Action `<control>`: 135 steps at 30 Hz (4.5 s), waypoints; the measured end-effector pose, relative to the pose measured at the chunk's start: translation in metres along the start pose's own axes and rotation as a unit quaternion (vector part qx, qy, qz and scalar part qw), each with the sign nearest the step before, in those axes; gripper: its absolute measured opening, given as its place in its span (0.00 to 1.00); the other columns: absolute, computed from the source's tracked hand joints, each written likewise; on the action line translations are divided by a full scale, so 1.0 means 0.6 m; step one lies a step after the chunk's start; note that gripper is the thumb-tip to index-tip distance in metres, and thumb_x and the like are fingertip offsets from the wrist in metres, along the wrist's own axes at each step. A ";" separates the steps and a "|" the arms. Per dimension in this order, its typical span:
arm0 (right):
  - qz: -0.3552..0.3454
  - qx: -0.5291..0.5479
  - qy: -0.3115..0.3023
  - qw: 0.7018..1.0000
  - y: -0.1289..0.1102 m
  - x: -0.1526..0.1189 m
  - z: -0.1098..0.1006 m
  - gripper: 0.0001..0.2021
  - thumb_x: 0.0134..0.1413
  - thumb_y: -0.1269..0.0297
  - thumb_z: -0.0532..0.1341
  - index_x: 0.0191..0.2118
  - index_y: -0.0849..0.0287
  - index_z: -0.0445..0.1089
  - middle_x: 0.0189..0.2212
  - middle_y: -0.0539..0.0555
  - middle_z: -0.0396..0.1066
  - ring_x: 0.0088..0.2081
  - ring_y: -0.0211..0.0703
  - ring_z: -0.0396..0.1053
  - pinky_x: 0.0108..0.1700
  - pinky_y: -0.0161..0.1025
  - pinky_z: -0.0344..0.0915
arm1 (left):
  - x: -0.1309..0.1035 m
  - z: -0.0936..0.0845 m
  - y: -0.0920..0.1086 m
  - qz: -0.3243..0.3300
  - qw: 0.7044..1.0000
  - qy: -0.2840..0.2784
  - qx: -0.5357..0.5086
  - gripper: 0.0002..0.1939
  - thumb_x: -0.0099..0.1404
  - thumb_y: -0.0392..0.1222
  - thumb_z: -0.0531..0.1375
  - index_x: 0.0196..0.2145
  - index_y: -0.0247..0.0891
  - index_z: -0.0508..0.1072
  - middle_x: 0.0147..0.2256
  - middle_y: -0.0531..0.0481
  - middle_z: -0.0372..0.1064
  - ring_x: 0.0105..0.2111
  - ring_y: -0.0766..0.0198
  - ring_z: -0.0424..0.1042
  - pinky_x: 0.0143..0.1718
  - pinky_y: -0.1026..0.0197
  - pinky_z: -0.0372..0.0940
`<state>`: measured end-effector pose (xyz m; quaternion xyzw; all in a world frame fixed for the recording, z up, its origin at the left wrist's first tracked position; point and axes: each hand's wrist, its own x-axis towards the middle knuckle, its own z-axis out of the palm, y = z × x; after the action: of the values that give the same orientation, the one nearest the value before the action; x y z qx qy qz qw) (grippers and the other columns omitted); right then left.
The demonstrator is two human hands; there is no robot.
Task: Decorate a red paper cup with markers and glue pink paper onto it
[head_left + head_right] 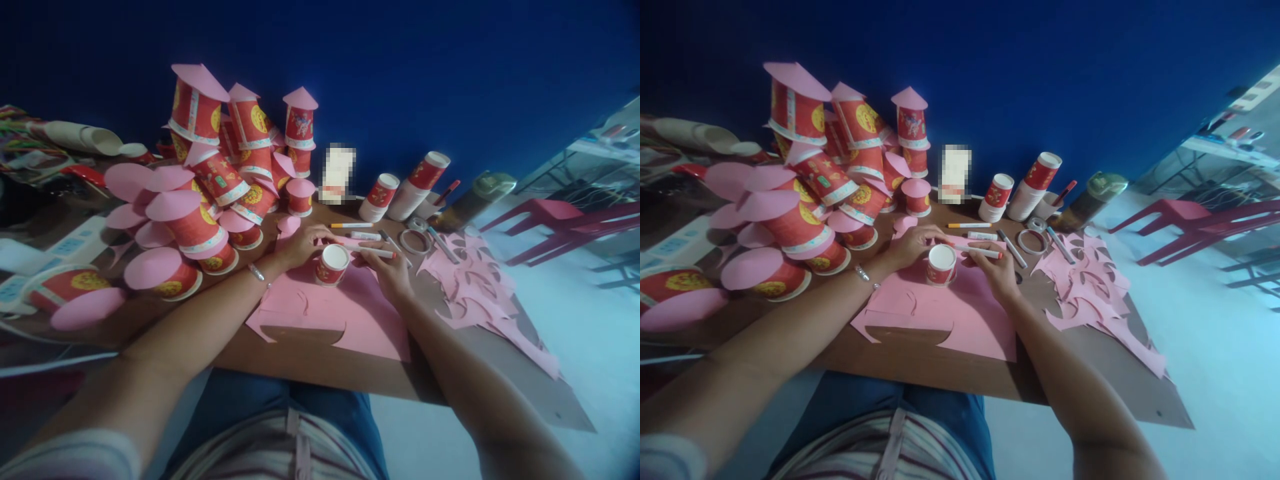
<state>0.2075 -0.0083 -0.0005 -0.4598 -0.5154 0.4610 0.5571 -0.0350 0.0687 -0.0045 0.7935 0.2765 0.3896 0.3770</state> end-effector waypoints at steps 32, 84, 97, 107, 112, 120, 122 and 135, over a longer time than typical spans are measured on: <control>-0.101 -0.312 -0.033 0.944 0.038 0.030 -0.021 0.18 0.62 0.49 0.66 0.44 0.59 0.83 0.40 0.61 0.85 0.42 0.53 0.81 0.45 0.47 0.77 | -0.004 0.008 -0.015 -0.038 0.998 0.030 0.030 0.13 0.67 0.47 0.69 0.46 0.38 0.84 0.42 0.45 0.79 0.40 0.60 0.76 0.44 0.57 0.71; -0.264 -0.573 -0.052 0.774 0.033 0.024 -0.045 0.14 0.75 0.64 0.56 0.42 0.57 0.80 0.40 0.61 0.82 0.43 0.53 0.76 0.44 0.44 0.67 | -0.017 -0.039 0.005 -0.158 0.867 0.057 0.469 0.18 0.66 0.34 0.61 0.54 0.31 0.74 0.55 0.29 0.72 0.59 0.39 0.70 0.66 0.41 0.61; -0.203 -0.514 -0.030 0.833 0.039 0.020 -0.054 0.11 0.71 0.66 0.60 0.42 0.57 0.81 0.42 0.60 0.83 0.45 0.52 0.78 0.46 0.43 0.69 | -0.013 -0.051 -0.006 -0.180 0.864 0.052 0.467 0.17 0.71 0.34 0.56 0.54 0.32 0.75 0.50 0.30 0.77 0.54 0.40 0.76 0.58 0.45 0.67; -0.050 -0.190 -0.015 0.980 0.032 0.029 -0.025 0.19 0.60 0.46 0.69 0.48 0.55 0.81 0.42 0.58 0.83 0.41 0.51 0.78 0.43 0.47 0.75 | 0.006 -0.010 0.003 -0.096 0.978 0.172 0.075 0.23 0.63 0.41 0.73 0.54 0.38 0.75 0.55 0.40 0.76 0.49 0.56 0.80 0.52 0.54 0.76; 0.065 0.002 -0.039 0.997 0.012 0.040 -0.002 0.25 0.50 0.45 0.76 0.49 0.53 0.82 0.44 0.54 0.82 0.37 0.44 0.73 0.39 0.40 0.68 | 0.027 0.024 0.003 -0.062 0.988 0.138 0.018 0.24 0.60 0.42 0.76 0.53 0.39 0.76 0.54 0.40 0.77 0.52 0.55 0.80 0.56 0.51 0.76; 0.131 0.033 -0.102 0.986 -0.003 0.066 0.020 0.22 0.42 0.47 0.81 0.37 0.56 0.81 0.33 0.51 0.79 0.33 0.40 0.70 0.37 0.38 0.62 | 0.026 0.034 -0.002 -0.078 0.985 0.124 -0.092 0.27 0.58 0.44 0.76 0.53 0.40 0.75 0.56 0.40 0.75 0.54 0.54 0.78 0.59 0.49 0.73; 0.131 0.034 -0.102 0.986 -0.005 0.077 0.032 0.21 0.40 0.47 0.81 0.32 0.57 0.79 0.30 0.50 0.78 0.32 0.38 0.69 0.37 0.37 0.62 | 0.022 0.030 -0.002 -0.111 0.973 0.129 -0.156 0.31 0.56 0.46 0.77 0.54 0.41 0.73 0.59 0.40 0.74 0.55 0.54 0.77 0.58 0.51 0.73; 0.159 0.121 -0.120 0.972 0.016 0.086 0.074 0.20 0.38 0.49 0.81 0.29 0.57 0.76 0.26 0.49 0.76 0.28 0.39 0.68 0.33 0.38 0.62 | 0.012 0.009 -0.002 -0.247 0.860 0.183 -0.407 0.28 0.50 0.45 0.80 0.46 0.35 0.77 0.37 0.52 0.77 0.36 0.67 0.74 0.41 0.63 0.67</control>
<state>0.1652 0.0458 -0.0001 -0.4063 -0.4394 0.6544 0.4621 -0.0269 0.0724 -0.0046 0.3902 0.3440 0.4996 0.6927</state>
